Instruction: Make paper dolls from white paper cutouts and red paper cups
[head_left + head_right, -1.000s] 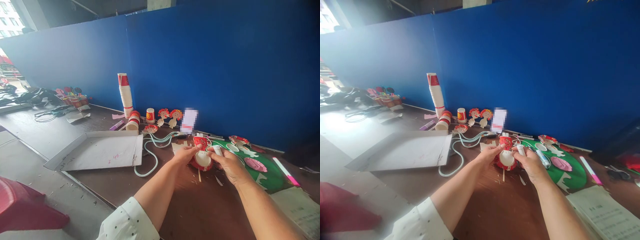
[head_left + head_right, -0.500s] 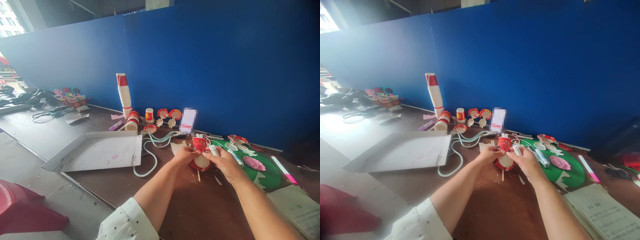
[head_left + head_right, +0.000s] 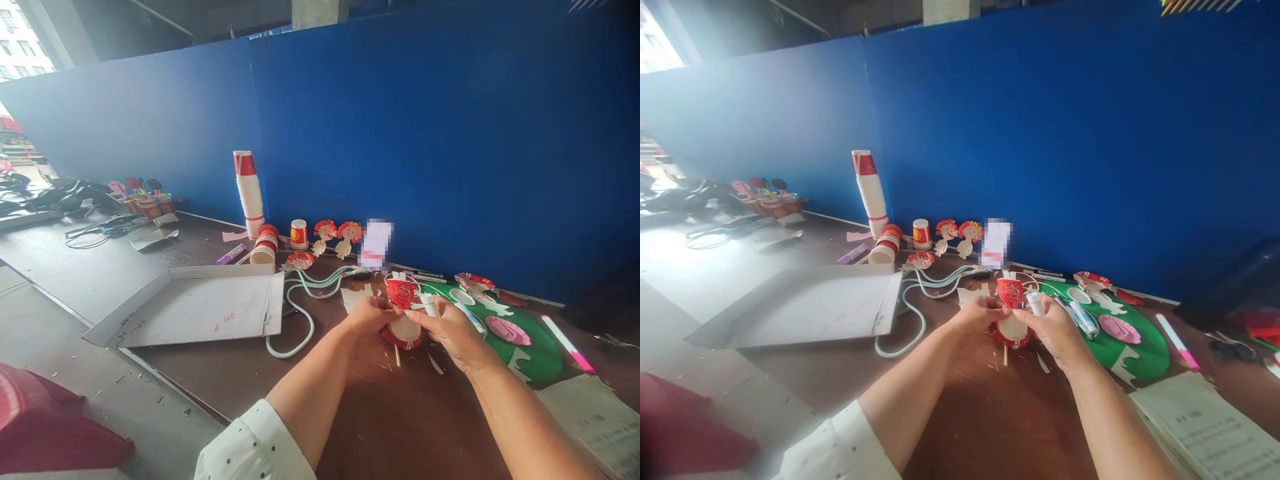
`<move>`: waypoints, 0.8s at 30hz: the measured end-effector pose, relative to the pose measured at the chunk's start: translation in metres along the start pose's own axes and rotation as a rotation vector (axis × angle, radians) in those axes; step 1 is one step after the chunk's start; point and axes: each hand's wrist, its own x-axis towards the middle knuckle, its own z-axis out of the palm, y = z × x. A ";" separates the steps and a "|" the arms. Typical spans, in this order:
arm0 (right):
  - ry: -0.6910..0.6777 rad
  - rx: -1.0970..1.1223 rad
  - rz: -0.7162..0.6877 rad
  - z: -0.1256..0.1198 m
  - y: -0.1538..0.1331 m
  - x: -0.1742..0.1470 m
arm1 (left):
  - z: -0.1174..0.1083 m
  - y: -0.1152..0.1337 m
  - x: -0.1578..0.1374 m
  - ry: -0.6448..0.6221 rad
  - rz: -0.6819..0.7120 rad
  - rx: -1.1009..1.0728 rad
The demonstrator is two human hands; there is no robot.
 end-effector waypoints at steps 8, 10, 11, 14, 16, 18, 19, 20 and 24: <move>0.106 -0.118 -0.070 -0.001 0.001 0.001 | 0.001 -0.003 0.003 0.060 -0.015 -0.222; 0.178 -0.194 -0.098 -0.004 0.000 0.001 | -0.001 -0.002 0.003 0.074 -0.020 -0.301; 0.201 -0.232 -0.116 -0.005 -0.001 0.000 | -0.002 -0.002 0.003 0.084 -0.018 -0.330; 0.193 -0.322 -0.187 -0.012 -0.001 0.000 | -0.005 -0.002 0.005 0.105 -0.018 -0.393; 0.145 -0.346 -0.254 -0.016 0.001 0.001 | -0.006 -0.002 0.006 0.103 -0.009 -0.427; 0.098 -0.346 -0.304 -0.018 0.004 0.004 | -0.007 -0.002 0.007 0.092 0.002 -0.458; 0.070 -0.343 -0.315 -0.018 0.006 0.005 | -0.008 -0.001 0.006 0.081 0.002 -0.477; 0.039 -0.335 -0.321 -0.018 0.008 0.006 | -0.008 0.000 0.005 0.069 -0.004 -0.496; -0.056 -0.290 -0.402 -0.013 0.015 0.009 | -0.008 0.008 -0.001 0.008 -0.068 -0.562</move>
